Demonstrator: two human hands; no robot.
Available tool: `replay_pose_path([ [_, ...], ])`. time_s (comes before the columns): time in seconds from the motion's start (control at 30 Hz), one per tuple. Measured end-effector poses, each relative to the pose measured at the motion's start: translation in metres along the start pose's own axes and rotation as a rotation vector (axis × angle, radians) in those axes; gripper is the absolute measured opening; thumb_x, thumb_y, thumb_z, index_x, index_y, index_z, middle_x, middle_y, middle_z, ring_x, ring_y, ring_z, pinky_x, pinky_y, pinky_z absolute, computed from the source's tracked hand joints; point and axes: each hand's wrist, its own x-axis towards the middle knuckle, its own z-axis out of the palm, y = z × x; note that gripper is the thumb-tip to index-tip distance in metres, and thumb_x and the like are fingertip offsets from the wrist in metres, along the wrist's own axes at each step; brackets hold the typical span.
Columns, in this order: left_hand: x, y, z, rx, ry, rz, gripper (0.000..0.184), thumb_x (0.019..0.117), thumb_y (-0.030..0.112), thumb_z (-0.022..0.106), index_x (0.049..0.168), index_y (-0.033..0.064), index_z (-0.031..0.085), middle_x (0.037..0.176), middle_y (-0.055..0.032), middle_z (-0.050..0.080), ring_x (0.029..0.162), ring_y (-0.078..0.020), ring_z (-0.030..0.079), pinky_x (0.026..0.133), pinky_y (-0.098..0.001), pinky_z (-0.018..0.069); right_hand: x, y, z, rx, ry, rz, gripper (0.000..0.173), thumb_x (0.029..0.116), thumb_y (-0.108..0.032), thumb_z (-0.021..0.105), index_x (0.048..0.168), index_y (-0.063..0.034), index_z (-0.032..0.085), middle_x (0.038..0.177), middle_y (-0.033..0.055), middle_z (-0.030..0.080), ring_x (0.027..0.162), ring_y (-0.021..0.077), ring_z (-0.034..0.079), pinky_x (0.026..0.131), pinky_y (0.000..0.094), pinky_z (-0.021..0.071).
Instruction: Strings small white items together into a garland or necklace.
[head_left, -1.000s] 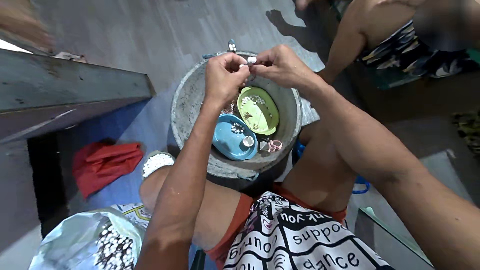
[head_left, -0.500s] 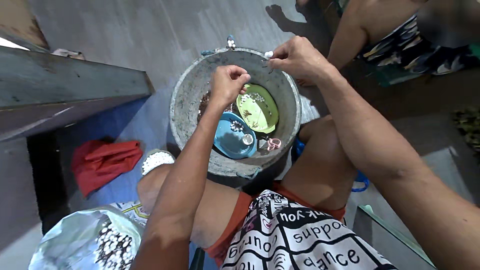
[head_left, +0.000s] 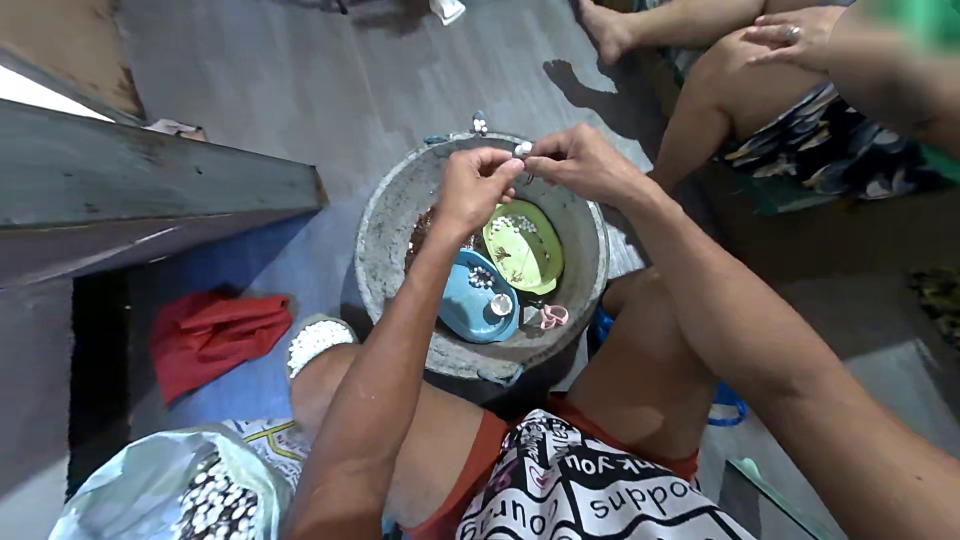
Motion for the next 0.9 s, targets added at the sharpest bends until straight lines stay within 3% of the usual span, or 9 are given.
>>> replay_pose_path([
  [0.1, -0.001, 0.001, -0.004, 0.005, 0.019, 0.009, 0.016, 0.1013, 0.015, 0.066, 0.105, -0.0004, 0.072, 0.088, -0.0085, 0.074, 0.069, -0.016, 0.073, 0.066, -0.0342, 0.0653, 0.001, -0.007, 0.006, 0.001, 0.044, -0.032, 0.023, 0.1023, -0.029, 0.062, 0.101, -0.0121, 0.077, 0.082, -0.0008, 0.071, 0.069, 0.0075, 0.063, 0.068, 0.0328, 0.0545],
  [0.27, -0.007, 0.014, -0.015, 0.029, -0.042, -0.057, 0.016, 0.1039, 0.015, 0.061, 0.102, 0.002, 0.07, 0.083, -0.0072, 0.073, 0.065, -0.0161, 0.07, 0.061, -0.0333, 0.0627, -0.001, -0.012, 0.003, 0.025, 0.098, -0.135, 0.022, 0.1004, -0.029, 0.065, 0.098, -0.0116, 0.078, 0.087, -0.0015, 0.074, 0.077, 0.0057, 0.068, 0.074, 0.0309, 0.0579],
  [0.43, -0.015, 0.024, -0.022, -0.131, -0.062, -0.193, 0.024, 0.1045, 0.014, 0.051, 0.087, 0.0047, 0.065, 0.07, -0.0032, 0.062, 0.055, -0.0107, 0.056, 0.049, -0.024, 0.0483, -0.002, -0.023, 0.009, 0.089, 0.079, -0.173, 0.02, 0.0997, -0.027, 0.066, 0.099, -0.0113, 0.079, 0.086, -0.0021, 0.074, 0.074, 0.0051, 0.068, 0.071, 0.0302, 0.058],
  [0.7, -0.027, 0.041, -0.038, -0.256, -0.089, -0.324, 0.026, 0.099, 0.019, 0.047, 0.075, 0.0146, 0.055, 0.066, 0.003, 0.055, 0.053, -0.0058, 0.047, 0.048, -0.0199, 0.0377, -0.002, -0.039, 0.014, 0.154, 0.105, -0.256, 0.019, 0.1001, -0.024, 0.067, 0.096, -0.0085, 0.077, 0.083, -0.0011, 0.073, 0.072, 0.0048, 0.066, 0.068, 0.0277, 0.0576],
  [0.83, -0.037, 0.053, -0.073, -0.314, 0.126, -0.272, 0.028, 0.0975, 0.021, 0.045, 0.071, 0.0176, 0.055, 0.059, 0.0057, 0.054, 0.048, -0.005, 0.045, 0.045, -0.0207, 0.0367, -0.004, -0.019, -0.011, 0.141, 0.285, -0.102, 0.022, 0.1011, -0.024, 0.063, 0.097, -0.0069, 0.076, 0.085, 0.0022, 0.073, 0.075, 0.0098, 0.067, 0.074, 0.0341, 0.0579],
  [0.9, -0.037, 0.061, -0.073, -0.242, 0.235, -0.216, 0.033, 0.1051, 0.023, 0.041, 0.076, 0.0155, 0.056, 0.061, 0.0046, 0.059, 0.049, -0.0064, 0.053, 0.046, -0.0216, 0.0447, -0.005, -0.022, -0.012, 0.317, 0.292, -0.084, 0.023, 0.1024, -0.023, 0.062, 0.098, -0.0034, 0.073, 0.086, 0.004, 0.071, 0.075, 0.0122, 0.067, 0.075, 0.0345, 0.0595],
])
